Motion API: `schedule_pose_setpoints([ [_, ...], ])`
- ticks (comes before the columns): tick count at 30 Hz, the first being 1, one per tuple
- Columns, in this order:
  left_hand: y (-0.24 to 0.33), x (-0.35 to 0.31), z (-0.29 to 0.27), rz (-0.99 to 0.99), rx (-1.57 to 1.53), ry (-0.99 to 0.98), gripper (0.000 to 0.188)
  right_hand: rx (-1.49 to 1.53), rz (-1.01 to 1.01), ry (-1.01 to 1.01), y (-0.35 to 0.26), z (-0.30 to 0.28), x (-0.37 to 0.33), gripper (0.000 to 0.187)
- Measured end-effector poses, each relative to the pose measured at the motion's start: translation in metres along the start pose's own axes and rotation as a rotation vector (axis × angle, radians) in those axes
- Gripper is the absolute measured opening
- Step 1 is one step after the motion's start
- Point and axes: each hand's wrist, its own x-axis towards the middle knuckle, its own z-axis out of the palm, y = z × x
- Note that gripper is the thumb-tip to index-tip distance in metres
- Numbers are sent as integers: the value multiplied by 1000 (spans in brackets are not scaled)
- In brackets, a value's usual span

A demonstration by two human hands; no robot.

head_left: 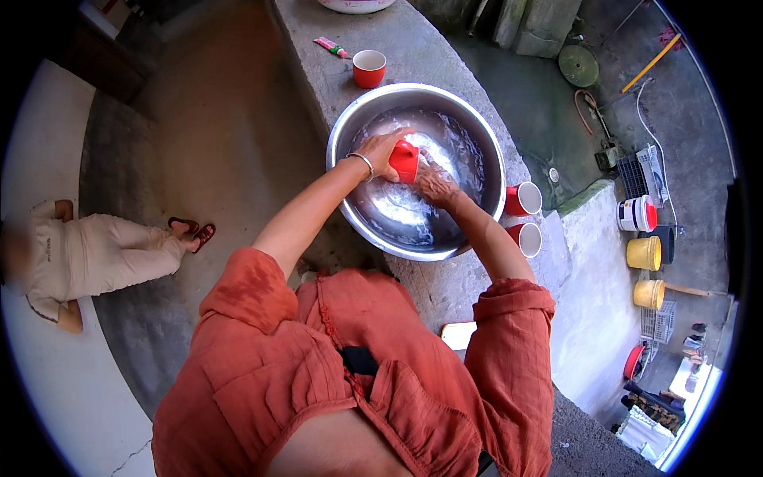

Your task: The person washes red cups in a metal basin filled with water. They scrub the inside and outside of each cup with their hands, rinse them, and place them on the concrete ledge next to the basin. A second person stands nearby observing the process.

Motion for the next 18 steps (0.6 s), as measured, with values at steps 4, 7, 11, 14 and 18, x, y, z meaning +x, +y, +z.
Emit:
schedule_pose_setpoints([
  [4, -11, 1, 6, 71, 49, -33, 78, 961, 334, 165, -13, 11, 10, 42],
  [7, -20, 0, 14, 138, 46, 7, 76, 2132, 555, 304, -20, -12, 17, 44],
  [11, -16, -7, 21, 217, 231, 60, 74, 2093, 478, 480, -35, 10, 23, 41],
  [14, -28, -2, 27, 235, 254, 76, 72, 1430, 269, 157, -24, 28, 14, 42],
  [18, -11, -14, 14, 196, 394, 44, 52, 120, 33, 39, -7, 5, 1, 41],
])
